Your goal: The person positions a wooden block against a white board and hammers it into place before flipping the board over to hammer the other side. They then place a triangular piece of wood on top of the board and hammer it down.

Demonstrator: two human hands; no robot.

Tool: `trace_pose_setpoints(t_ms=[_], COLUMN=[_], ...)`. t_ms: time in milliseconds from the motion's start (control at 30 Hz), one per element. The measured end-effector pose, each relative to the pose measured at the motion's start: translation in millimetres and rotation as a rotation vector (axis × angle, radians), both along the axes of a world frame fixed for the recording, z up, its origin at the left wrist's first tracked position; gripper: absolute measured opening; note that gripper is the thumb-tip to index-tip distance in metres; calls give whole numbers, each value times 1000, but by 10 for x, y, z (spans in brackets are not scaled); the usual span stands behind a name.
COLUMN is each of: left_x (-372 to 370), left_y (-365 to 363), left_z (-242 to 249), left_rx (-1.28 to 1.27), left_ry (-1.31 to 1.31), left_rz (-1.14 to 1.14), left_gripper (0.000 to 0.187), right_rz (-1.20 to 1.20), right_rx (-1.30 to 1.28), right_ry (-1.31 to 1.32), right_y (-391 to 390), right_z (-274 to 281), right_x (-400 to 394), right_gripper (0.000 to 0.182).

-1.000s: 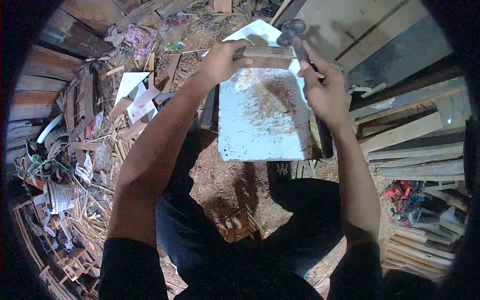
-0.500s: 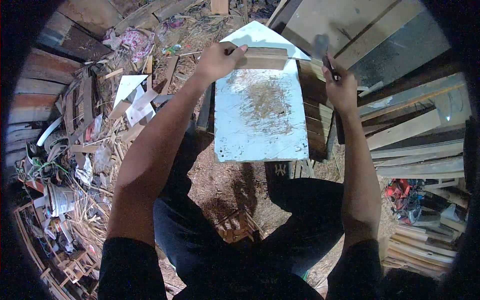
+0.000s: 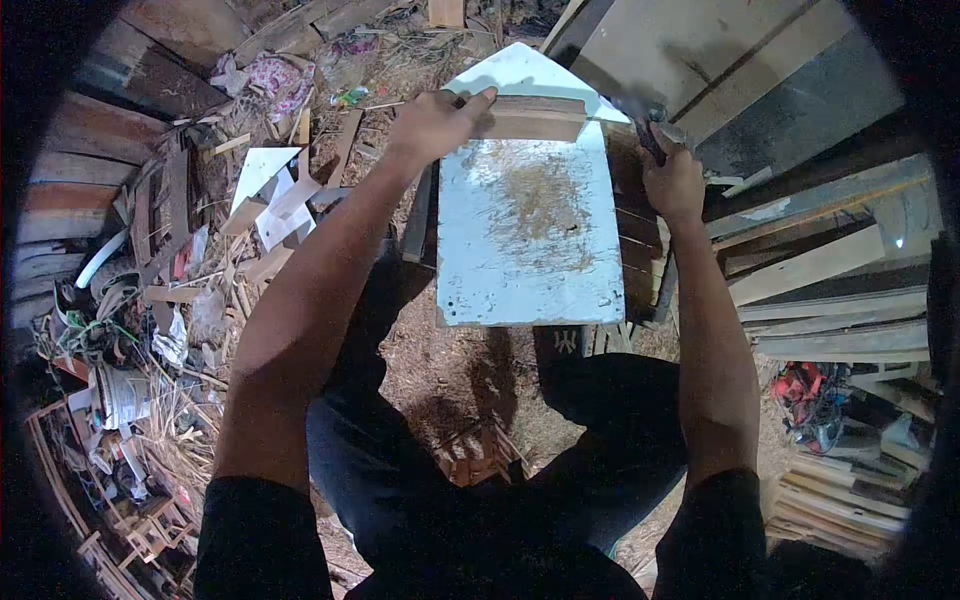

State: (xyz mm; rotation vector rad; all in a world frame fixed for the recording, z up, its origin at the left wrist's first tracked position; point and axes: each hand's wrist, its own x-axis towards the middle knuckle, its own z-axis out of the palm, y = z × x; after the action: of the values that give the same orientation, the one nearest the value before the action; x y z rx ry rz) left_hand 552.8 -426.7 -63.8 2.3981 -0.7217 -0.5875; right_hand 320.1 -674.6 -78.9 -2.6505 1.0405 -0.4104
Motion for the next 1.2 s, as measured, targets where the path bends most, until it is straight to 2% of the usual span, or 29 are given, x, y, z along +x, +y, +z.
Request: trace_pose_setpoints(t_ms=[167,233,300,367,467,567,633,700,767,833,933,1200], left_x=[-45,-39,-10,53,79,68,51,57,81,12,69,11], left_y=[21,33,45,65,55,61,55,56,71,78,85,114], left_z=[37,-22,-35,-52,-102,-83,-73,-55,-5,25,-123,-67], left_rx=[-5,-34,-64,-107,-123,-113,-98,-82,-32,-50,-77,-126], left_ry=[30,-2,-35,142,149,205,208,211,239,284,316,393], left_rz=[60,52,44,5,7,51,89,127,82,127,140,151], left_gripper=[79,79,80,80,78,78,80,82,95,100,108,115], right_rz=[-65,-102,-38,27,-13,29,112,102,93,119,113,162], right_rx=[11,10,-39,-85,-70,-214,-183,-94,-5,199,254,218], right_ry=[44,143,113,84,118,33,-127,-137,-148,-58,83,138], right_y=[71,146,78,80,154,136,115,200,231,221,370,266], right_z=[76,190,91,76,136,102,64,138,122,18,132,-92], right_x=[64,85,48,50,79,130,163,227,266,299,288,310], right_gripper=[43,45,45,45,43,42,37,34,34,35,36,35])
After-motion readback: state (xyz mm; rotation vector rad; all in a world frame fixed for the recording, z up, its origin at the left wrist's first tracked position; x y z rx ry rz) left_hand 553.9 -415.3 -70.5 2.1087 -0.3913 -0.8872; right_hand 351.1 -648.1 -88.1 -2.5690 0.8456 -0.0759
